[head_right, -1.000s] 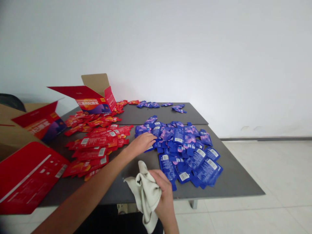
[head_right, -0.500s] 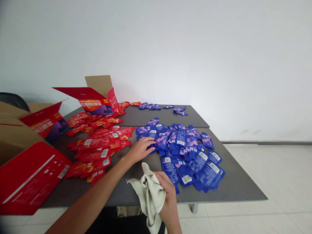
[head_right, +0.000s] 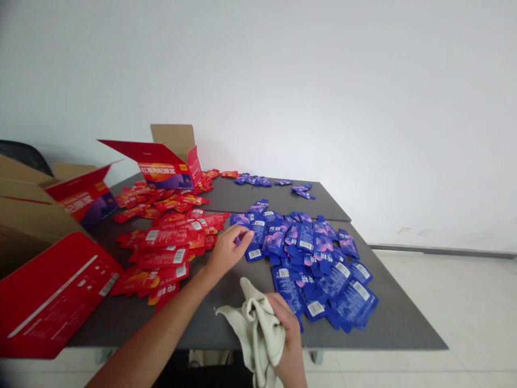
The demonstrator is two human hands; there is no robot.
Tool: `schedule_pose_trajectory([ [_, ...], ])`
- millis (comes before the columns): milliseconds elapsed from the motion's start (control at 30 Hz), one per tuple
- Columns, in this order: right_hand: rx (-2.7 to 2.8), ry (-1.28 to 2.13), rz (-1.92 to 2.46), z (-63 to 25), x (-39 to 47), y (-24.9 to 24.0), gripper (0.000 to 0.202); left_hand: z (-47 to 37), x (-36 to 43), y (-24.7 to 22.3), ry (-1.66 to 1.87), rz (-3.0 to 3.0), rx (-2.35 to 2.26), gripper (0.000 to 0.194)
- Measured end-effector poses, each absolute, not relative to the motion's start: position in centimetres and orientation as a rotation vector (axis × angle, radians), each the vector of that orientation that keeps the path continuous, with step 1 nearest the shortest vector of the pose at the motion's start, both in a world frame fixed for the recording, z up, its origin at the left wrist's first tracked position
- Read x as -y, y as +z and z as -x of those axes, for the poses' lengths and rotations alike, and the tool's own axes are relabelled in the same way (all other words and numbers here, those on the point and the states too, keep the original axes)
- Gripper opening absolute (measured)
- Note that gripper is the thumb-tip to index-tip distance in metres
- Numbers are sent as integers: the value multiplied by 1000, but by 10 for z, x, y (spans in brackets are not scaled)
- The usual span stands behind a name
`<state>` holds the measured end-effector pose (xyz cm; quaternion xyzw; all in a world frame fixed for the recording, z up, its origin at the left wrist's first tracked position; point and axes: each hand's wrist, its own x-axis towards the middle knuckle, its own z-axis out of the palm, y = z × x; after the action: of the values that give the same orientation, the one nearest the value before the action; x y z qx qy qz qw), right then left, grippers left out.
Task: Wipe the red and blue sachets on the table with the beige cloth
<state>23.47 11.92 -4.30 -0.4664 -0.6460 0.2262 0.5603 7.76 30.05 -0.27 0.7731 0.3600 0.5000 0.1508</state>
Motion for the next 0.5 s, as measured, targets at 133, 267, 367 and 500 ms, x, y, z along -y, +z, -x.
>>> schedule_pose_trajectory([
  [133, 1569, 561, 1096, -237, -119, -43, 20, -68, -298, 7, 1616, -2036, -1120, 39],
  [267, 1613, 535, 1113, -240, -120, -45, 22, -64, -297, 9, 1691, -1944, -1107, 48],
  [367, 1636, 538, 1131, -242, -121, -47, 24, -64, -297, 11, 1720, -1900, -1084, 50],
  [500, 1649, 532, 1132, -244, -120, -52, 28, -64, -296, 12, 1746, -1854, -1041, 51],
])
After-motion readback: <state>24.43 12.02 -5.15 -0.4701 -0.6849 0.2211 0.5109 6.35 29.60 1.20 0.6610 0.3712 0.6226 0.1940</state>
